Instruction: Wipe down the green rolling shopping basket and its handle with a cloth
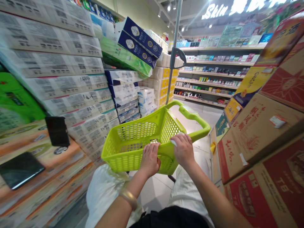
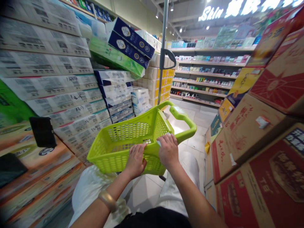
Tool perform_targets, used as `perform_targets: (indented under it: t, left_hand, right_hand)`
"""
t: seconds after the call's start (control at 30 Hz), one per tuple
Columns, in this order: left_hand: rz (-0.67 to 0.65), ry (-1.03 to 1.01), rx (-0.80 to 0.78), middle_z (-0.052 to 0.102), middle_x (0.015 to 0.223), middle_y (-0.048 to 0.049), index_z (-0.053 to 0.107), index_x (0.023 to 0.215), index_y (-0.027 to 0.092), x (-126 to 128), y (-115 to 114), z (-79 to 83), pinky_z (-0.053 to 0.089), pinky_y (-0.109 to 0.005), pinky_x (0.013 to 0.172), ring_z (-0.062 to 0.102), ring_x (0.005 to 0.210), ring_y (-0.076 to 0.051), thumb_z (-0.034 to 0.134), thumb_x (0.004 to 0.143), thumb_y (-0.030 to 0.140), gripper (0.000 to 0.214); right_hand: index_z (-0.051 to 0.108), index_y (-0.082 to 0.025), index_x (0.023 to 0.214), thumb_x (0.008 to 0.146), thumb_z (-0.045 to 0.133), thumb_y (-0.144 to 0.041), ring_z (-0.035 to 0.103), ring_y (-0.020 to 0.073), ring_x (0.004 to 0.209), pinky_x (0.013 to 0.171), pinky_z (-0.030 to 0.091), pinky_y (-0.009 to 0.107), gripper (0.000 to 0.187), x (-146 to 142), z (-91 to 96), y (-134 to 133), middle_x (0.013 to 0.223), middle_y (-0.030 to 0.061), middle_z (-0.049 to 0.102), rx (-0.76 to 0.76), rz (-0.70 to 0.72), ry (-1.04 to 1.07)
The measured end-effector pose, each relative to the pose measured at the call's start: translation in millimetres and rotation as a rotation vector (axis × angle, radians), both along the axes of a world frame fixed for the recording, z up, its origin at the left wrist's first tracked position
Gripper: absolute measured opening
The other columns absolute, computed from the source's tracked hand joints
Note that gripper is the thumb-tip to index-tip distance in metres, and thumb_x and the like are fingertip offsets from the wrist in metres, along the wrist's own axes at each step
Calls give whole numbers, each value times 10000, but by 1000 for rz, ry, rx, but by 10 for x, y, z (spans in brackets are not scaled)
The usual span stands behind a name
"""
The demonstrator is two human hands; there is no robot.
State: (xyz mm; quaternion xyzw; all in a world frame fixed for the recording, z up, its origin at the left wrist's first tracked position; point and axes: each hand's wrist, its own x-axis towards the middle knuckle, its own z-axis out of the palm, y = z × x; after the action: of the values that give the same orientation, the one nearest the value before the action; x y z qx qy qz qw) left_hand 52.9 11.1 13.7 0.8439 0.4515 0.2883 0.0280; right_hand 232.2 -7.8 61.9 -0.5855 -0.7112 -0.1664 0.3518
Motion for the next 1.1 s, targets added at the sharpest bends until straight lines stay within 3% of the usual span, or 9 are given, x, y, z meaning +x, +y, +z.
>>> perform_targets:
  t: [0.23,0.33,0.5,0.6,0.77,0.87,1.0,1.1]
  left_hand:
    - [9,0,12,529,1161,-95,393,1309,187,1,-14,9,291,-450,1067,451,1137,-272,503,653,118,669]
    - [28,3,29,532,1150,-100,409,1297,175,20,-20,7,291,-450,1063,451,1125,-275,506,654,124,652]
    - [19,4,41,537,1147,-101,427,1287,168,-8,-27,12,300,-431,1054,457,1120,-271,516,651,126,644]
    - [10,1,51,546,1150,-97,426,1288,172,-31,-31,7,301,-433,1054,461,1114,-264,510,653,116,643]
    - [15,1,77,550,1138,-96,419,1293,168,-17,-32,-13,304,-441,1049,469,1103,-269,490,656,108,644]
    - [30,5,90,555,1113,-102,436,1277,153,-2,-32,-9,308,-439,1046,473,1091,-273,499,650,112,632]
    - [24,7,89,553,1113,-101,433,1277,155,-13,-33,12,316,-439,1039,474,1090,-271,496,651,104,632]
    - [3,4,83,551,1126,-100,418,1290,157,-32,-33,20,311,-441,1045,475,1093,-266,488,657,101,639]
  right_hand:
    - [658,-227,907,782,450,-67,551,206,1018,1091,232,373,290,392,148,1,956,34,663,92,-135,123]
    - [653,-215,908,773,453,-63,546,211,1014,1085,249,369,285,256,90,-1,962,45,662,90,-129,113]
    - [643,-220,952,766,477,-57,542,196,1036,1096,234,335,297,-38,-30,-35,973,35,663,32,21,45]
    - [645,-231,958,764,481,-59,546,188,1045,1098,233,334,307,99,8,-47,989,24,664,31,39,41]
    - [651,-227,933,775,466,-72,556,212,1031,1083,257,374,289,457,112,-29,969,32,662,128,-80,94]
    - [643,-224,928,775,467,-67,552,225,1030,1076,267,386,281,398,91,-30,960,40,661,137,-93,88]
    - [631,-231,948,761,464,-41,553,213,1047,1084,261,372,315,226,49,-57,984,33,665,94,-2,41]
    - [636,-240,942,767,465,-49,559,208,1032,1081,258,369,311,336,96,-62,975,21,670,88,6,23]
